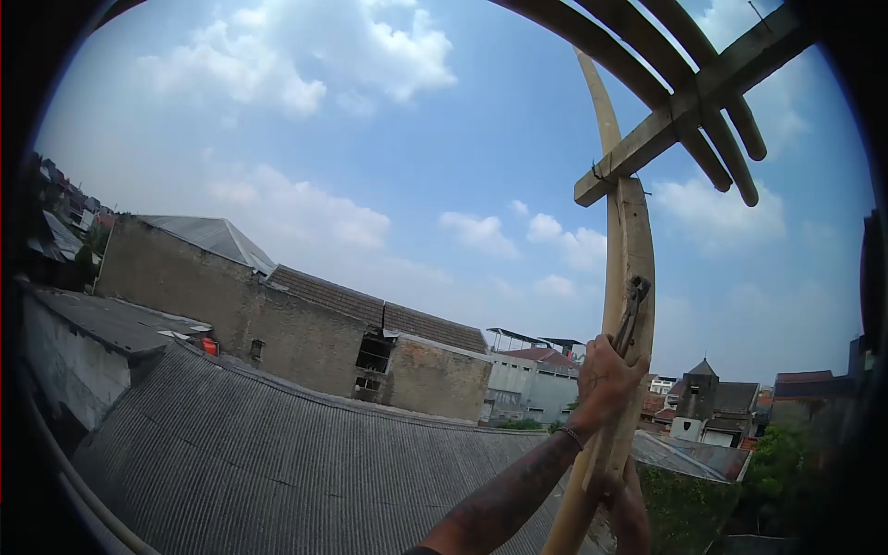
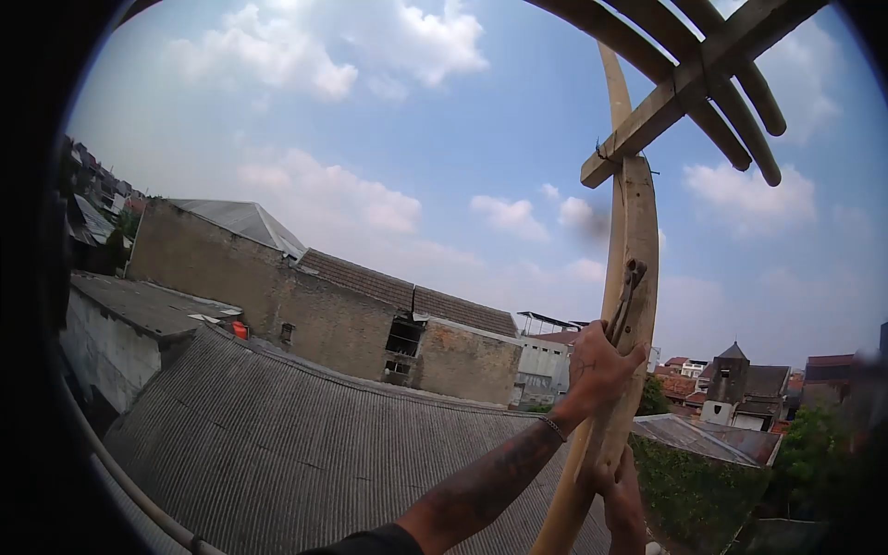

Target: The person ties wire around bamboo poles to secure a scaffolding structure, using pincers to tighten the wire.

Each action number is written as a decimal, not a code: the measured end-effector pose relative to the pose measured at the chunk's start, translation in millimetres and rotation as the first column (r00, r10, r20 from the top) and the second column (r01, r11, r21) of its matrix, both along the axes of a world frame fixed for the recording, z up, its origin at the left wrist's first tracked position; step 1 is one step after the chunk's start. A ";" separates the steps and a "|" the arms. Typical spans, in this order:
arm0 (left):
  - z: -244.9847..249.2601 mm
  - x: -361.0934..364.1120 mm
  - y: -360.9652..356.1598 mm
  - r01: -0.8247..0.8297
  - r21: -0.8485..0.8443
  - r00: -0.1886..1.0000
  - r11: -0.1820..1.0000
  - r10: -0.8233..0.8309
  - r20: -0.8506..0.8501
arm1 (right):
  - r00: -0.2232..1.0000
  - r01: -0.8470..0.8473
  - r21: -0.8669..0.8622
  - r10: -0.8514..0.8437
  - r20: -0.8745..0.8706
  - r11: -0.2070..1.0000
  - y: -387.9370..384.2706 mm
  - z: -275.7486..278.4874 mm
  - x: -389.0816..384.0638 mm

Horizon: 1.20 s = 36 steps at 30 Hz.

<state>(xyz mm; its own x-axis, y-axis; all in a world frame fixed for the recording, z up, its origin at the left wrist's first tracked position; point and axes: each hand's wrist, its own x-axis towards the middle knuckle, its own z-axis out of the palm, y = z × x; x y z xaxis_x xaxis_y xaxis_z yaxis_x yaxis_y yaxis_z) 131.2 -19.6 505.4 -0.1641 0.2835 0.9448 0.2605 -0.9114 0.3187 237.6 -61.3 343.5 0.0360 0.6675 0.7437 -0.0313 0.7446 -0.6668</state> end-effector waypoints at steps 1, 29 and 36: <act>4.3 -6.0 -0.3 0.035 -0.042 0.999 0.998 -0.037 -0.032 | 0.985 -0.143 -0.058 0.137 -0.102 0.988 7.2 -2.3 2.9; -385.8 -387.1 -235.6 -0.004 -0.800 0.854 0.600 0.418 0.309 | 0.965 0.111 0.367 -0.011 -0.264 0.923 96.0 -19.0 -4.1; -480.9 -384.7 -298.8 0.199 -0.767 0.614 0.610 0.533 0.582 | 0.962 0.232 0.454 -0.135 -0.236 0.860 89.7 -16.4 -0.9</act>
<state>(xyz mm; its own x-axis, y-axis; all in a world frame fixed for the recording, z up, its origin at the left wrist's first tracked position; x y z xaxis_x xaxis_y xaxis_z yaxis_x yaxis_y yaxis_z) -253.5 -318.4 24.4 -0.7660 0.6400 -0.0596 -0.2647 -0.2296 0.9366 236.6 28.4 327.2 0.2947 0.2041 0.9335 0.0484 0.9725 -0.2278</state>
